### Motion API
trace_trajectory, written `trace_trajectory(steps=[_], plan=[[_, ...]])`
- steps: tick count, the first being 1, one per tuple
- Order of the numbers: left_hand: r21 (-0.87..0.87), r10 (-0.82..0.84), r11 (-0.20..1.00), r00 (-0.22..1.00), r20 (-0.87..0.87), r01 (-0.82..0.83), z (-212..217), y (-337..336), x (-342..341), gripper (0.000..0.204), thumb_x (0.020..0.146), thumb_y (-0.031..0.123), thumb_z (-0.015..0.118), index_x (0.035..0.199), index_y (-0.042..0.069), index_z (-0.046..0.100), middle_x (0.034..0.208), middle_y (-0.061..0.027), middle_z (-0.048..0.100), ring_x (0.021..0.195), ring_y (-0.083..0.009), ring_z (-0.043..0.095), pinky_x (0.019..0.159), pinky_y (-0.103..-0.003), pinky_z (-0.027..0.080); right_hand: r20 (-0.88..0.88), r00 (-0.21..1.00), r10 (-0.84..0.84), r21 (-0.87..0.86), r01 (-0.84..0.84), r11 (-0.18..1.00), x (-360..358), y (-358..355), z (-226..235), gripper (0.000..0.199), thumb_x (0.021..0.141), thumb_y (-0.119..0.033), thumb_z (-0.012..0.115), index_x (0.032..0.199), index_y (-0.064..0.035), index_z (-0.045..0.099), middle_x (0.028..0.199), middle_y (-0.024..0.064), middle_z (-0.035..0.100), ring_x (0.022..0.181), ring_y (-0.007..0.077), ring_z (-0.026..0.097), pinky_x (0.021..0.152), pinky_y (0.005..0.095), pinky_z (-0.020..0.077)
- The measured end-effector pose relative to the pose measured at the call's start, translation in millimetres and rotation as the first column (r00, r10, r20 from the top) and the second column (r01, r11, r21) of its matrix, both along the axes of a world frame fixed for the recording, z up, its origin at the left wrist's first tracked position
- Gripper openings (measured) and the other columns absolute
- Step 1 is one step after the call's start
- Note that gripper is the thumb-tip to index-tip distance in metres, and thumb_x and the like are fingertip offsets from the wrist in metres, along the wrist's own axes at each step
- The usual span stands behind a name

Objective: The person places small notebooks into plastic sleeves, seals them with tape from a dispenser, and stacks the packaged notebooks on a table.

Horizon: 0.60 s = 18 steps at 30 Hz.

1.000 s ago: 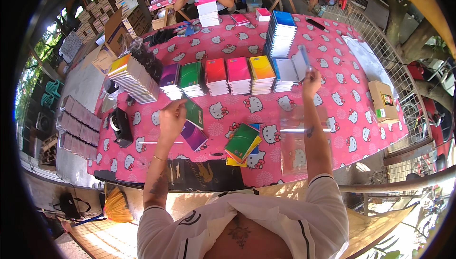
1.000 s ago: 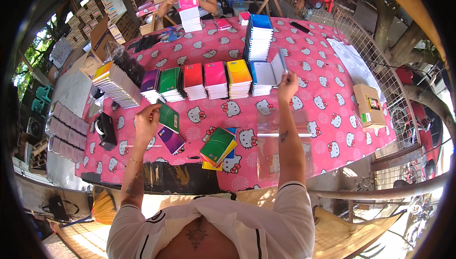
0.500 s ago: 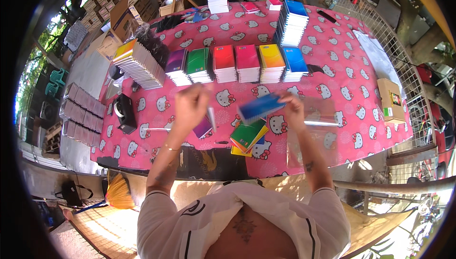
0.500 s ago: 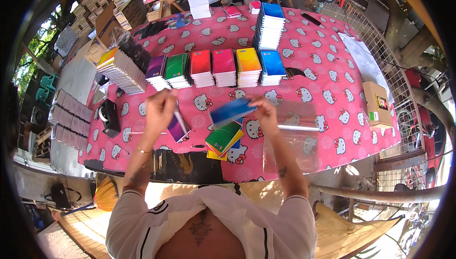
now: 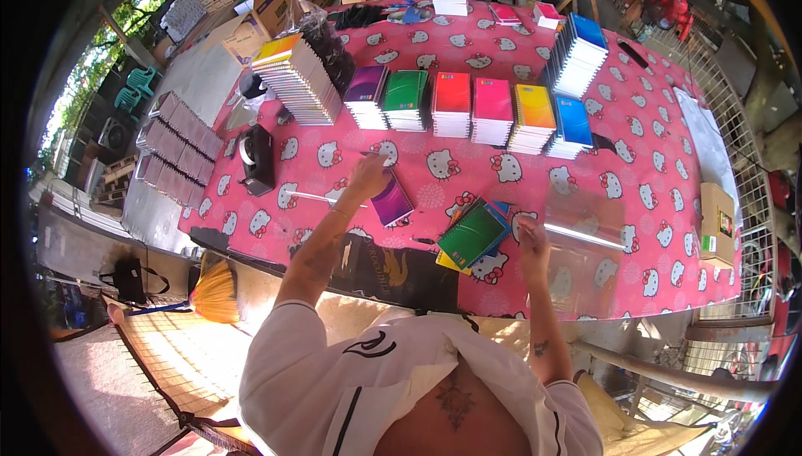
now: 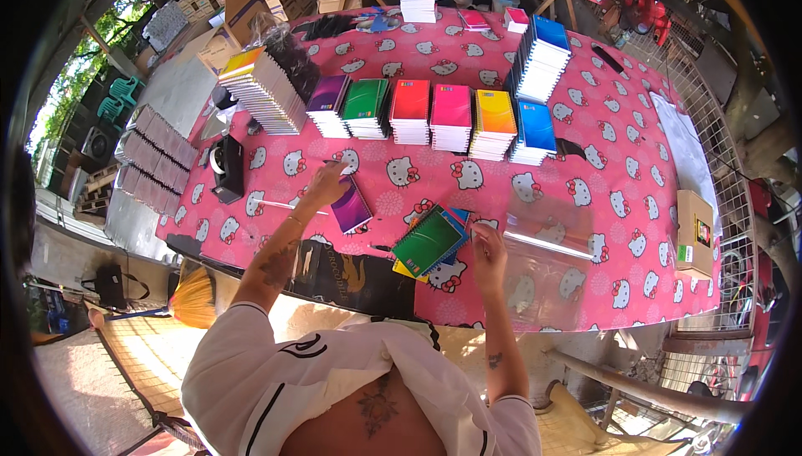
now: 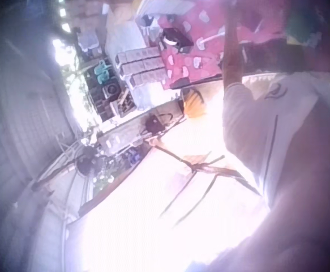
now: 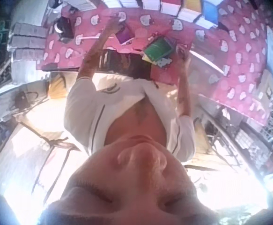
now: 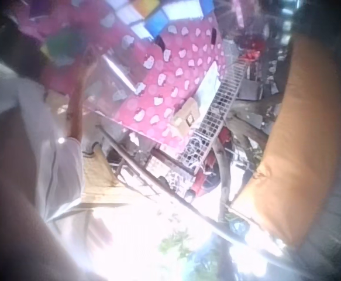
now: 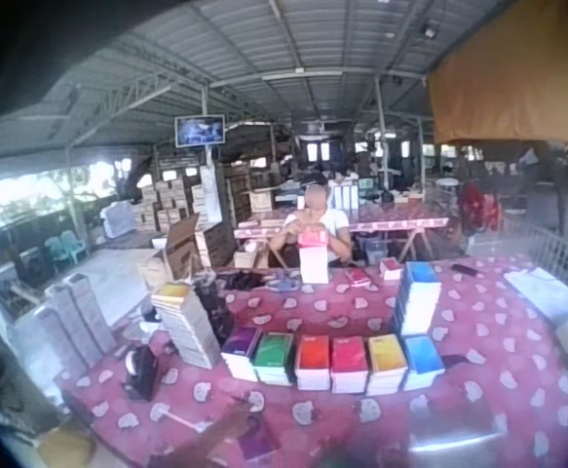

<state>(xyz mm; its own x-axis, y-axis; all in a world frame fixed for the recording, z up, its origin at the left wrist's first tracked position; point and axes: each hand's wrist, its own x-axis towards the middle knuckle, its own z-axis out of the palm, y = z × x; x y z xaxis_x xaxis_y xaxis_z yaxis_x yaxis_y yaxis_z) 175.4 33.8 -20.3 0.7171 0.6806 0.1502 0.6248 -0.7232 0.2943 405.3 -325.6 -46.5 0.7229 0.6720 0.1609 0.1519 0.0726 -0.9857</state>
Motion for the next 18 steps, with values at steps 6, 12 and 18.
trace_trajectory(steps=[6,12,18], plan=[[-0.033,-0.337,0.941,0.941,-0.012,0.337,12.1,-7.3,-8.5,0.048,0.078,0.017,0.078,0.122,0.01,0.063,0.107,-0.0138,0.062,0.099,-0.033,0.065,0.088,-0.042,0.053,0.13,0.979,0.159,0.026,-0.164,0.986,-63.4,71.3,52.9,0.031,0.093,-0.002,0.062,0.124,-0.0013,0.062,0.116,0.0123,0.065,0.103,0.0183,0.063,0.085,0.029,0.0501],[-0.214,-0.613,0.649,0.668,0.422,0.73,137.8,-39.4,48.9,0.036,0.082,0.002,0.074,0.116,0.008,0.066,0.102,-0.0093,0.066,0.096,-0.0254,0.067,0.081,-0.036,0.054,-0.188,0.958,0.215,0.019,-0.216,0.976,-89.9,105.4,50.6,0.043,0.091,-0.01,0.068,0.131,0.0005,0.054,0.102,0.0083,0.066,0.092,0.0126,0.062,0.08,0.0261,0.0496],[0.308,-0.166,0.94,0.986,0.036,0.147,50.9,159.7,10.3,0.059,0.088,0.014,0.068,0.144,0.015,0.051,0.149,-0.0108,0.051,0.138,-0.0317,0.046,0.111,-0.05,0.038,-0.234,0.958,-0.164,0.025,0.175,0.984,-75.9,57.6,52.1,0.052,0.09,-0.021,0.067,0.135,0.0001,0.051,0.113,0.0137,0.062,0.1,0.0224,0.059,0.09,0.036,0.0469]])
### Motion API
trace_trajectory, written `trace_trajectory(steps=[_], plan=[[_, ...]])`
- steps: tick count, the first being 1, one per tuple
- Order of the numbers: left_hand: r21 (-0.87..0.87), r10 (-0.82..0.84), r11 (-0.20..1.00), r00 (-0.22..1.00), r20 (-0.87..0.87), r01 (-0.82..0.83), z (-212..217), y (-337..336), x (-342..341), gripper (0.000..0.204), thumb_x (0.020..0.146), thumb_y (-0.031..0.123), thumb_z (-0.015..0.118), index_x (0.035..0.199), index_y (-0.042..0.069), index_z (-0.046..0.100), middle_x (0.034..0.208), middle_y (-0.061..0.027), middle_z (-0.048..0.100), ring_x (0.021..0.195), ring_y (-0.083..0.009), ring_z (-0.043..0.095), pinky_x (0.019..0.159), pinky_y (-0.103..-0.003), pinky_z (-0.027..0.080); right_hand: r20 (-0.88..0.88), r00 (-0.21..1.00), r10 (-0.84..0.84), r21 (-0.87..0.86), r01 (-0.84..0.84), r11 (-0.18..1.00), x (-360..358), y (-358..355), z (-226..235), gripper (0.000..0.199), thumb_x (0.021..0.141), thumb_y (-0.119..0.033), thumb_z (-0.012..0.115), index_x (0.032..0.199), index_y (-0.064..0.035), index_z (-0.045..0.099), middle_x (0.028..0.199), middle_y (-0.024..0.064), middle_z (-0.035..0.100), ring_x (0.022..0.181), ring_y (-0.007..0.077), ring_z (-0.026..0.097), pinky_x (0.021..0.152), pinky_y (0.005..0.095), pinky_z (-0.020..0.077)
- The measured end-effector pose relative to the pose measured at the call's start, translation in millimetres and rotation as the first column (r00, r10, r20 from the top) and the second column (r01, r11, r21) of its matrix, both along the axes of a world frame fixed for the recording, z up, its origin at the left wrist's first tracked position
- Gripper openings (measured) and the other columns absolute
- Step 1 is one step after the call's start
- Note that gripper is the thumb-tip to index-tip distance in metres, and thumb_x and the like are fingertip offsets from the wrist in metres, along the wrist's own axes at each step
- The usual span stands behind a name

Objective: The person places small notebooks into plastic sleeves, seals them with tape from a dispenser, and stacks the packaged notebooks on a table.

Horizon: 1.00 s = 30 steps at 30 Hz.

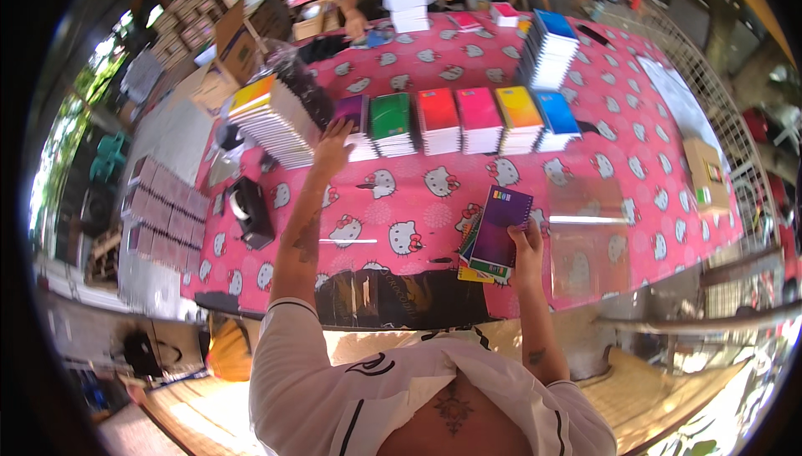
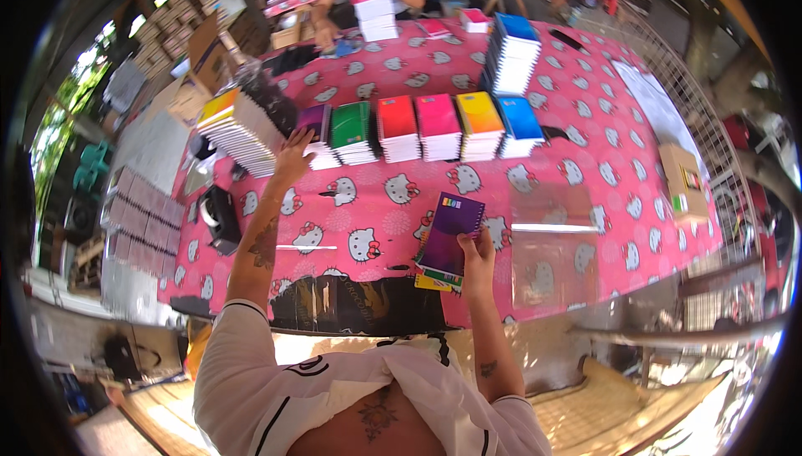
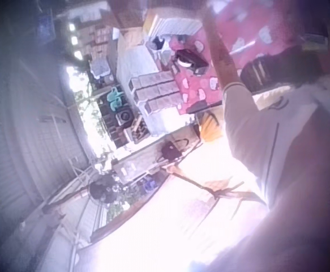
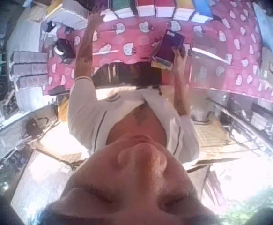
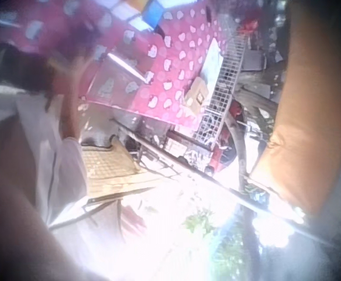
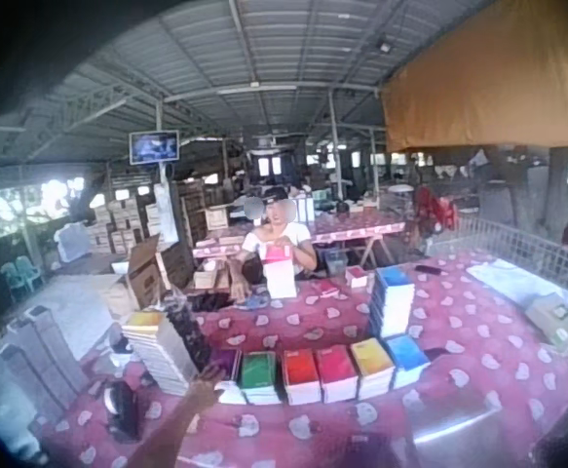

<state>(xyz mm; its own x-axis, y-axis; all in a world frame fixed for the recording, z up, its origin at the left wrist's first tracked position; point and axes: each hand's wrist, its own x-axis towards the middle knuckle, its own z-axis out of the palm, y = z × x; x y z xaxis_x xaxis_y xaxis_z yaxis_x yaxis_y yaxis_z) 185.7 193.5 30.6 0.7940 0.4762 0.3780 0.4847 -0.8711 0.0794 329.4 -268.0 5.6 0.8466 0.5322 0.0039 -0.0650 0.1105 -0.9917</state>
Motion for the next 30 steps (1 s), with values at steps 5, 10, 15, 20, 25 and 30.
trace_trajectory(steps=[5,10,15,20,25,30], plan=[[0.082,-0.09,0.995,0.899,0.429,0.061,-4.7,-40.7,15.9,0.036,0.089,0.004,0.06,0.125,0.008,0.065,0.126,-0.0152,0.065,0.12,-0.0347,0.06,0.103,-0.053,0.045,0.468,0.876,-0.118,-0.607,0.416,0.677,-13.7,-20.2,-78.3,0.085,0.082,-0.031,0.073,0.151,-0.0019,0.033,0.136,0.0216,0.05,0.128,0.0417,0.045,0.11,0.0512,0.0337],[0.031,-0.588,0.707,0.563,0.581,0.706,4.3,-240.0,30.9,0.03,0.093,0.004,0.062,0.123,0.003,0.064,0.122,-0.0172,0.063,0.113,-0.0344,0.061,0.096,-0.045,0.05,0.002,0.956,-0.294,-0.289,0.282,0.915,1.8,-20.5,-97.4,0.085,0.087,-0.035,0.074,0.152,0.0016,0.033,0.138,0.023,0.05,0.13,0.0318,0.047,0.109,0.0387,0.0383],[-0.257,-0.551,0.635,0.66,0.51,0.729,-37.2,-311.0,20.4,0.034,0.095,0.024,0.066,0.12,0.001,0.064,0.121,-0.0195,0.064,0.113,-0.0349,0.06,0.094,-0.044,0.048,-0.244,0.891,-0.384,-0.22,0.335,0.916,-6.1,-21.7,-67.7,0.085,0.089,-0.043,0.073,0.147,0.007,0.038,0.131,0.0187,0.059,0.116,0.0231,0.059,0.098,0.0333,0.0472],[-0.948,-0.137,0.141,0.954,0.268,0.287,-78.9,-262.4,49.7,0.033,0.093,0.025,0.065,0.109,-0.004,0.065,0.092,-0.0158,0.07,0.084,-0.0255,0.069,0.075,-0.039,0.053,-0.353,0.934,-0.056,-0.197,-0.016,0.98,-2.1,6.3,-45.2,0.068,0.08,-0.035,0.085,0.124,0.007,0.055,0.113,0.0162,0.066,0.09,0.0207,0.069,0.077,0.0337,0.0572],[-0.859,0.093,-0.46,0.974,0.205,0.224,-74.1,-289.5,19.3,0.048,0.091,0.027,0.066,0.13,0.0,0.055,0.121,-0.0163,0.062,0.108,-0.0223,0.063,0.085,-0.04,0.053,-0.445,0.896,0.003,-0.072,-0.038,0.997,-24.9,10.2,-16.0,0.056,0.079,-0.02,0.083,0.121,0.0021,0.053,0.1,0.0125,0.068,0.085,0.0226,0.07,0.071,0.0386,0.0617],[-0.25,-0.566,0.746,0.786,0.249,0.617,-24.4,-285.8,-66.2,0.084,0.078,0.021,0.078,0.149,0.007,0.036,0.153,-0.023,0.036,0.138,-0.037,0.04,0.114,-0.054,0.031,-0.751,0.575,0.325,0.138,-0.344,0.929,-28.1,-12.4,6.1,0.047,0.082,-0.027,0.078,0.117,-0.0021,0.059,0.097,0.014,0.071,0.081,0.0254,0.072,0.071,0.0397,0.0627]])
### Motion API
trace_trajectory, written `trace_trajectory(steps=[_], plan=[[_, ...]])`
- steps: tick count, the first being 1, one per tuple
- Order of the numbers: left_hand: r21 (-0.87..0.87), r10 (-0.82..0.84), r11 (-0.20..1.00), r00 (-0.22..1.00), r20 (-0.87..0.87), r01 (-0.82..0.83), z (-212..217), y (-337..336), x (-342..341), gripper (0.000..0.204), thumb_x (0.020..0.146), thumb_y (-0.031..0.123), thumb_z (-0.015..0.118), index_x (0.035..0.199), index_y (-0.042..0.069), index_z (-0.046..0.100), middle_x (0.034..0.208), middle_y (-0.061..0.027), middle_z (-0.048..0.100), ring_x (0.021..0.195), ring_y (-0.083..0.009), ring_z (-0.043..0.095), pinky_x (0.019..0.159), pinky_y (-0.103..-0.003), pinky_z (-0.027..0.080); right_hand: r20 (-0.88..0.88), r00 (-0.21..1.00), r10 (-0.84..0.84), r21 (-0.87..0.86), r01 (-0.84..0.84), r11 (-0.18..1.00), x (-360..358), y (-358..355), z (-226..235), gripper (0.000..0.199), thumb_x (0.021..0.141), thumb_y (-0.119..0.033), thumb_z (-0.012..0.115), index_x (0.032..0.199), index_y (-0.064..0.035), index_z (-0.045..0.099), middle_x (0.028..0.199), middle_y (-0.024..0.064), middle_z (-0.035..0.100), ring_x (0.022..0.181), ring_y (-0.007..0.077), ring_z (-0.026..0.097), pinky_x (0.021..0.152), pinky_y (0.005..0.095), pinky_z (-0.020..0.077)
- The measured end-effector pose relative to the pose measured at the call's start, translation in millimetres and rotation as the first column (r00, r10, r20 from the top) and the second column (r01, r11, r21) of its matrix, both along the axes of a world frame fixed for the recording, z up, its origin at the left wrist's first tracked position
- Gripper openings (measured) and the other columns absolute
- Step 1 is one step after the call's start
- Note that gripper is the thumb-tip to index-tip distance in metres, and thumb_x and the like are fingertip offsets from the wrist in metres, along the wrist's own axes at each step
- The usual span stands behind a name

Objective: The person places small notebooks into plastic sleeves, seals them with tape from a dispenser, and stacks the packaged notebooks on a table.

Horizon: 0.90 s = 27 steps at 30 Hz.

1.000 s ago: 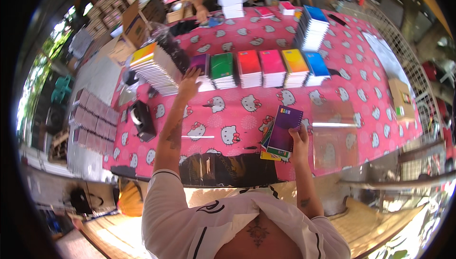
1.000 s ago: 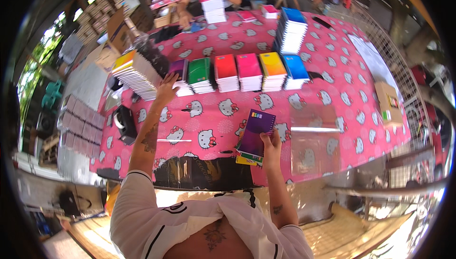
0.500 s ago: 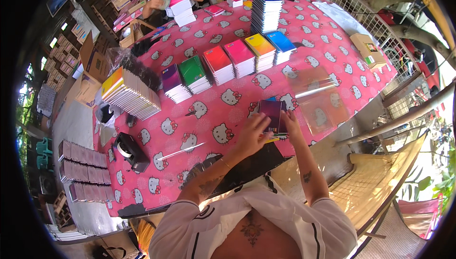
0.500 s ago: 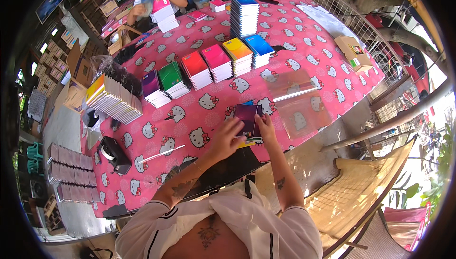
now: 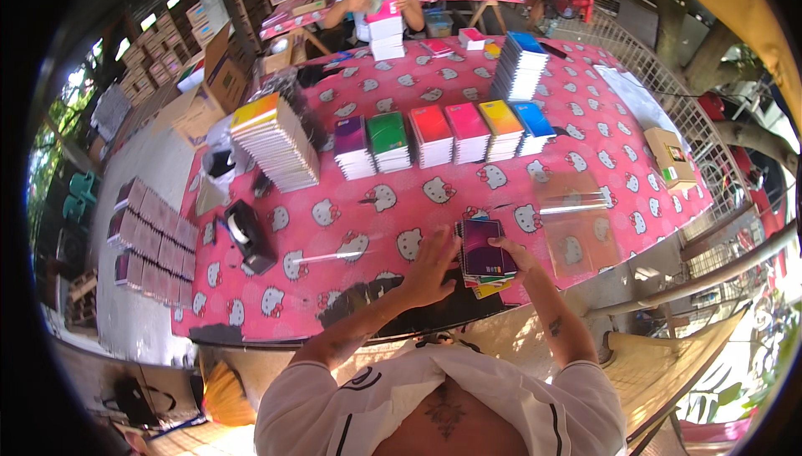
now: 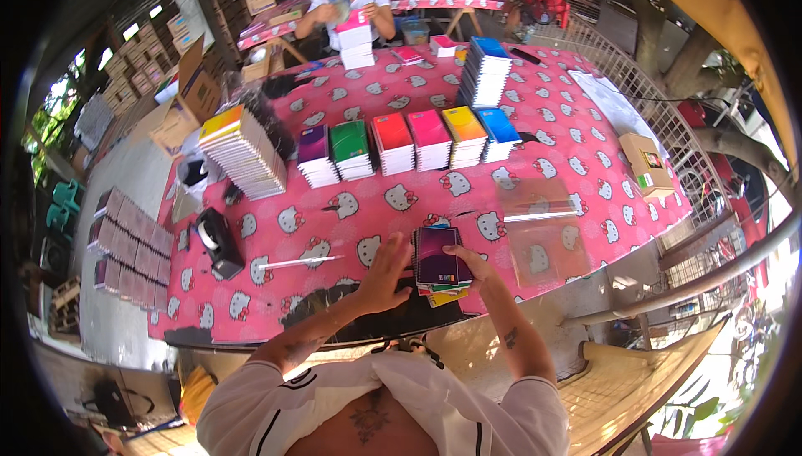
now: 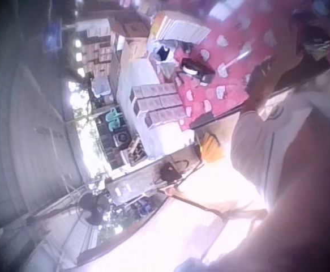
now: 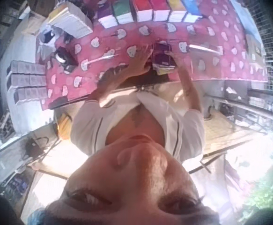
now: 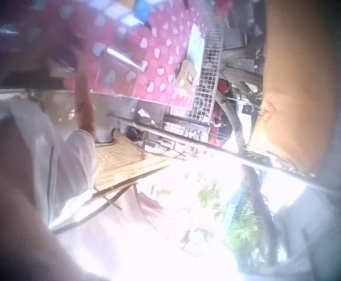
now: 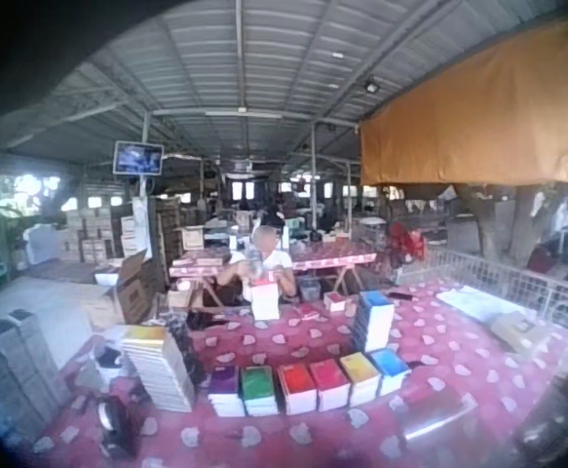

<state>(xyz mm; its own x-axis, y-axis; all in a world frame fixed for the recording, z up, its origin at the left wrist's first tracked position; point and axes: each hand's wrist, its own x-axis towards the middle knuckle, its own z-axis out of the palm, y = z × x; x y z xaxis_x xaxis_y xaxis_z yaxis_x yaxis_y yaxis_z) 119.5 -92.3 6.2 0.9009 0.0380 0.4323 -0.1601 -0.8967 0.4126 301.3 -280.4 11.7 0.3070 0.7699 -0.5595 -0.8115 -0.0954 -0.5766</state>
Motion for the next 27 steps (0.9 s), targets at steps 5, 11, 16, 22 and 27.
trace_trajectory(steps=[5,11,16,22,27], plan=[[-0.061,-0.265,0.955,0.926,0.27,0.291,-2.0,-4.6,-0.5,0.088,0.073,0.021,0.083,0.146,0.007,0.036,0.142,-0.0235,0.046,0.135,-0.0391,0.043,0.115,-0.051,0.029,-0.018,0.995,0.101,0.128,-0.098,0.987,-18.7,-6.3,-0.9,0.074,0.088,-0.055,0.07,0.14,-0.0056,0.051,0.125,0.0127,0.067,0.104,0.026,0.069,0.092,0.0395,0.0561],[-0.938,-0.135,0.347,0.99,-0.031,0.018,-32.9,-7.8,-3.9,0.091,0.076,-0.003,0.077,0.148,0.007,0.022,0.141,-0.0133,0.047,0.132,-0.0238,0.047,0.106,-0.039,0.043,0.74,0.626,-0.247,0.444,-0.18,0.878,-48.8,8.1,-21.5,0.101,0.088,-0.034,0.077,0.16,-0.009,0.01,0.152,0.0122,0.039,0.134,0.0235,0.046,0.11,0.0388,0.0404],[-0.9,-0.057,0.405,0.987,0.151,0.161,-57.6,-29.0,16.2,0.111,0.075,-0.008,0.075,0.159,0.01,0.004,0.151,-0.0129,0.036,0.139,-0.0238,0.04,0.107,-0.038,0.045,0.702,0.662,-0.262,0.354,-0.005,0.935,-59.9,24.1,-54.3,0.105,0.08,-0.01,0.084,0.158,-0.0055,0.014,0.142,0.014,0.045,0.131,0.0235,0.048,0.109,0.0401,0.0421],[-0.88,0.073,0.473,0.997,0.007,-0.028,-80.9,-8.0,19.7,0.09,0.069,0.01,0.086,0.141,0.004,0.034,0.122,-0.013,0.046,0.127,-0.0259,0.048,0.104,-0.039,0.046,0.785,0.509,-0.352,0.438,-0.056,0.897,-53.3,37.6,-54.0,0.102,0.074,-0.015,0.089,0.152,-0.0034,0.023,0.137,0.0143,0.048,0.127,0.0239,0.05,0.107,0.0396,0.0443],[-0.935,0.04,0.354,0.999,-0.013,-0.026,-62.0,-35.5,12.5,0.092,0.069,0.012,0.088,0.14,0.003,0.031,0.128,-0.0143,0.055,0.123,-0.025,0.055,0.101,-0.039,0.049,0.723,0.558,-0.407,0.473,0.03,0.881,-61.2,26.4,-64.3,0.106,0.069,-0.02,0.093,0.15,-0.0054,0.026,0.134,0.0134,0.049,0.125,0.0241,0.052,0.106,0.0396,0.0455]])
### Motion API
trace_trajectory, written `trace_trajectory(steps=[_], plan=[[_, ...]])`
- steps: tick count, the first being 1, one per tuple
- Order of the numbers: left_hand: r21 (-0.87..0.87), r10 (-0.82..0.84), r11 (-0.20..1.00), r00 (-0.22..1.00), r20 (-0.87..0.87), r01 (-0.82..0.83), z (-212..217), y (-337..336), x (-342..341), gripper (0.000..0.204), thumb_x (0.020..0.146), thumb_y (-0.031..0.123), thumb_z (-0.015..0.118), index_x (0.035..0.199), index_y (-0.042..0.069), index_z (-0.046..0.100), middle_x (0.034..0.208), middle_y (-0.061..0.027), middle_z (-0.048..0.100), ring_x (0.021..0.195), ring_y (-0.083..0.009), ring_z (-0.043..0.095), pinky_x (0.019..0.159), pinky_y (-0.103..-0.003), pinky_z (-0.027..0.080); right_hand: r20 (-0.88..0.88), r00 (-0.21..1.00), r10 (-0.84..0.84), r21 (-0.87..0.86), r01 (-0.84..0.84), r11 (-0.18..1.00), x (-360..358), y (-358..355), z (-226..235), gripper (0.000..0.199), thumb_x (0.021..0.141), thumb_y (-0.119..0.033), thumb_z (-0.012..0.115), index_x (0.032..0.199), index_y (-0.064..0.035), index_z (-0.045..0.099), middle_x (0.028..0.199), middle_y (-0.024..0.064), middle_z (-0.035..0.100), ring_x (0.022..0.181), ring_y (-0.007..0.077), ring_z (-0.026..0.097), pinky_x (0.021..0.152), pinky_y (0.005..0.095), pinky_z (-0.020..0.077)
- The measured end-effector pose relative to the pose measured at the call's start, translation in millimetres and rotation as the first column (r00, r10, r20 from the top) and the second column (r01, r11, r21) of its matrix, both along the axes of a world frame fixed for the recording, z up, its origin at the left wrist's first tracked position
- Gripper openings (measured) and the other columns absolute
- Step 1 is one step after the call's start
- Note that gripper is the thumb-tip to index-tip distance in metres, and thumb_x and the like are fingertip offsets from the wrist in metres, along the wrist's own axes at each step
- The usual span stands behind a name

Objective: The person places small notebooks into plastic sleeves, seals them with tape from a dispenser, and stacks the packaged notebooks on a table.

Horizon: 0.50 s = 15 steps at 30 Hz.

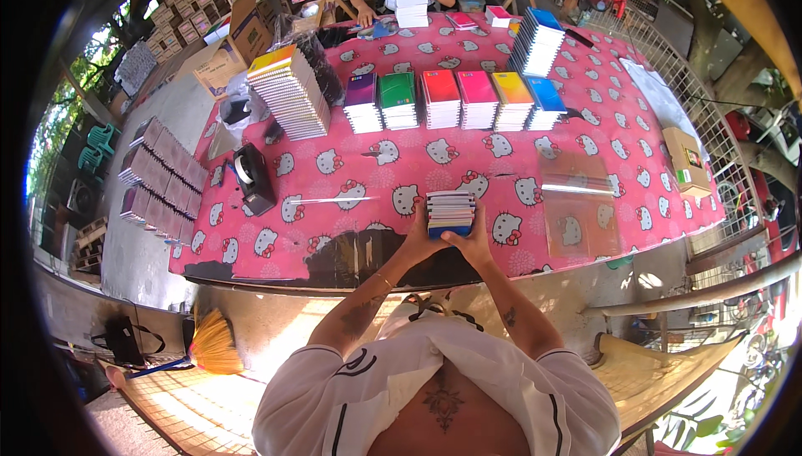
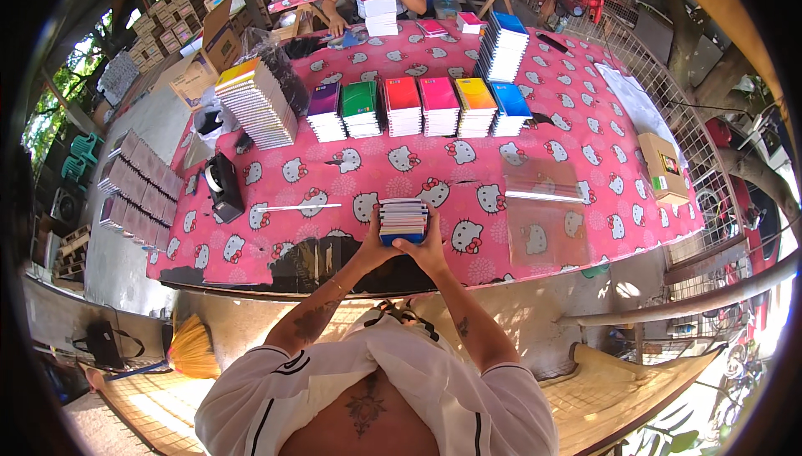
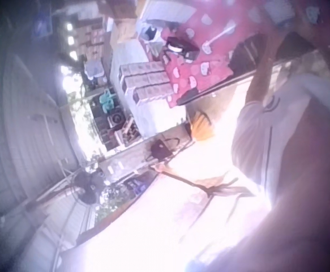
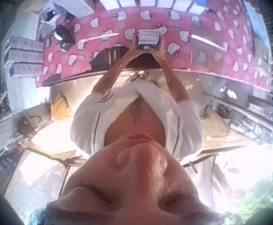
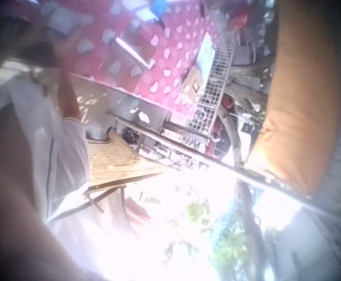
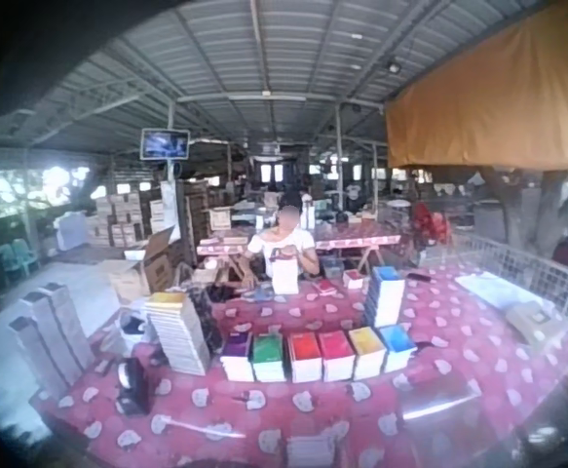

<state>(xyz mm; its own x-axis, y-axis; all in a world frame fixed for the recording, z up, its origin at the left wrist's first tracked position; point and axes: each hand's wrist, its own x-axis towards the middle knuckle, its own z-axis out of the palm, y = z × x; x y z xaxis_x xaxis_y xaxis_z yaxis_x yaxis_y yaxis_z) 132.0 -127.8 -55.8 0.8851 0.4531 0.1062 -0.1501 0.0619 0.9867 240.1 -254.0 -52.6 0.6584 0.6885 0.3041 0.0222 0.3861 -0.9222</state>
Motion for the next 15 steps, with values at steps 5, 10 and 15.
trace_trajectory(steps=[5,10,15], plan=[[0.127,-0.007,0.992,0.998,-0.066,0.015,-13.9,3.1,-11.2,0.094,0.066,0.016,0.09,0.14,0.004,0.033,0.127,-0.0144,0.055,0.122,-0.0256,0.056,0.1,-0.041,0.049,0.069,0.997,0.033,-0.122,-0.025,0.992,-4.9,-4.2,9.8,0.105,0.066,-0.02,0.095,0.147,-0.0053,0.031,0.131,0.0124,0.053,0.123,0.0239,0.054,0.103,0.0387,0.0469],[0.412,0.061,0.91,0.972,-0.226,0.038,2.6,9.1,-13.6,0.099,0.064,0.024,0.09,0.143,0.003,0.033,0.131,-0.0196,0.051,0.125,-0.0366,0.053,0.103,-0.045,0.046,0.085,0.996,0.029,-0.199,-0.012,0.98,0.3,-7.7,6.7,0.093,0.065,-0.017,0.095,0.139,-0.0044,0.04,0.124,0.0116,0.06,0.118,0.0219,0.059,0.101,0.0382,0.048],[0.774,0.155,0.595,0.914,-0.375,0.216,67.9,11.1,-26.5,0.11,0.069,0.034,0.086,0.151,-0.002,0.022,0.145,-0.0262,0.04,0.137,-0.0455,0.039,0.112,-0.052,0.035,0.069,0.984,0.163,-0.297,-0.136,0.945,20.9,-19.8,6.2,0.087,0.065,-0.017,0.094,0.135,-0.0042,0.044,0.121,0.0116,0.063,0.115,0.0211,0.061,0.1,0.0375,0.0485]])
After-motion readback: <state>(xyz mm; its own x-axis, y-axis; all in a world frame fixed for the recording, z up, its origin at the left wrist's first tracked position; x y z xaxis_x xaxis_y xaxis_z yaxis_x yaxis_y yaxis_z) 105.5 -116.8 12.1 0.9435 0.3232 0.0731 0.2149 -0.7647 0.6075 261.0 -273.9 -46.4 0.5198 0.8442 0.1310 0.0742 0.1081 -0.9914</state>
